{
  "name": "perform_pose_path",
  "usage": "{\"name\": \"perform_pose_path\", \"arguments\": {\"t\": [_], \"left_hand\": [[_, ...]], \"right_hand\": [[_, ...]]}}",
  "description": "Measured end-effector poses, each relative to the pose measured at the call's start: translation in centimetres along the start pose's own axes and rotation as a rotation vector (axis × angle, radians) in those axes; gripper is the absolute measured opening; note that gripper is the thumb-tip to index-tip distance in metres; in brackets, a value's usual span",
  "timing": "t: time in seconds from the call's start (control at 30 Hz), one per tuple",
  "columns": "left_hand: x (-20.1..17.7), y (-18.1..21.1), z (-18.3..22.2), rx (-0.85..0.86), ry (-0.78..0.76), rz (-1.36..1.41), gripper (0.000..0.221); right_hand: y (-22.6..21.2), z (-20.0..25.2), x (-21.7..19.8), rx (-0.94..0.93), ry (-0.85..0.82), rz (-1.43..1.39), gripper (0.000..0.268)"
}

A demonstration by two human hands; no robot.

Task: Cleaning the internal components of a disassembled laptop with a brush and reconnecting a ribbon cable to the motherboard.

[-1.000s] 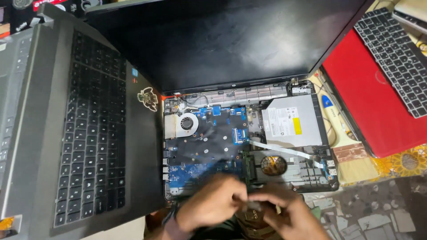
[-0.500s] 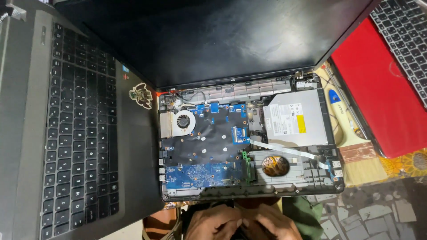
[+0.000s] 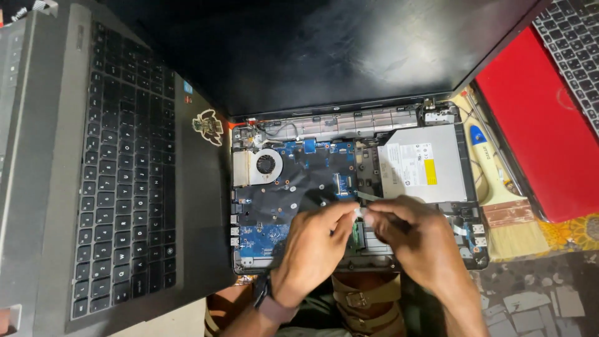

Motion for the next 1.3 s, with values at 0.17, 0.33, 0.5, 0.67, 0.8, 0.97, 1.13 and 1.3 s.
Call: {"name": "perform_pose_path", "arguments": {"t": [0.17, 0.33, 0.5, 0.67, 0.8, 0.97, 1.13, 1.3], "left_hand": [[0.3, -0.5, -2.7, -0.051, 0.105, 0.188, 0.024], [-2.3, -0.5, -3.9, -0.017, 0.088, 0.327, 0.026], [-2.7, -2.3, -5.1, 0.009, 0.091, 0.313, 0.025], [-1.5, -4.7, -5.7, 0.003, 0.127, 0.246, 0.020], [-1.1, -5.9, -6.1, 0.064, 0.107, 0.211, 0.023], [-1.3, -6.2, -5.8, 0.069, 0.090, 0.258, 0.023], [-1.0, -6.5, -5.8, 0.059, 0.072, 0.230, 0.024], [-1.3, -6.3, -5.8, 0.072, 0.076, 0.210, 0.024]], "right_hand": [[-0.1, -2.2, 0.2, 0.027, 0.159, -0.023, 0.024], [-0.7, -3.7, -1.6, -0.007, 0.118, -0.136, 0.028], [0.8, -3.4, -2.4, 0.037, 0.072, -0.164, 0.024], [0.9, -3.7, -2.0, 0.126, 0.060, -0.164, 0.025], [0.5, -4.1, -1.6, 0.135, 0.031, -0.055, 0.025], [-0.3, -4.5, -1.4, 0.121, 0.061, 0.118, 0.024], [2.1, -6.0, -0.1, 0.150, 0.016, 0.172, 0.025], [1.5, -5.8, -0.2, 0.195, 0.019, 0.169, 0.023]]}}
Point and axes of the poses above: each hand's wrist, its own z-axis away from the middle knuckle, its own x-axis out of the palm, y = z × x, the point moved 1 cm from there along -z, towards the middle knuckle, and after that the axes turned 14 degrees about -y, right-handed, at the moved point
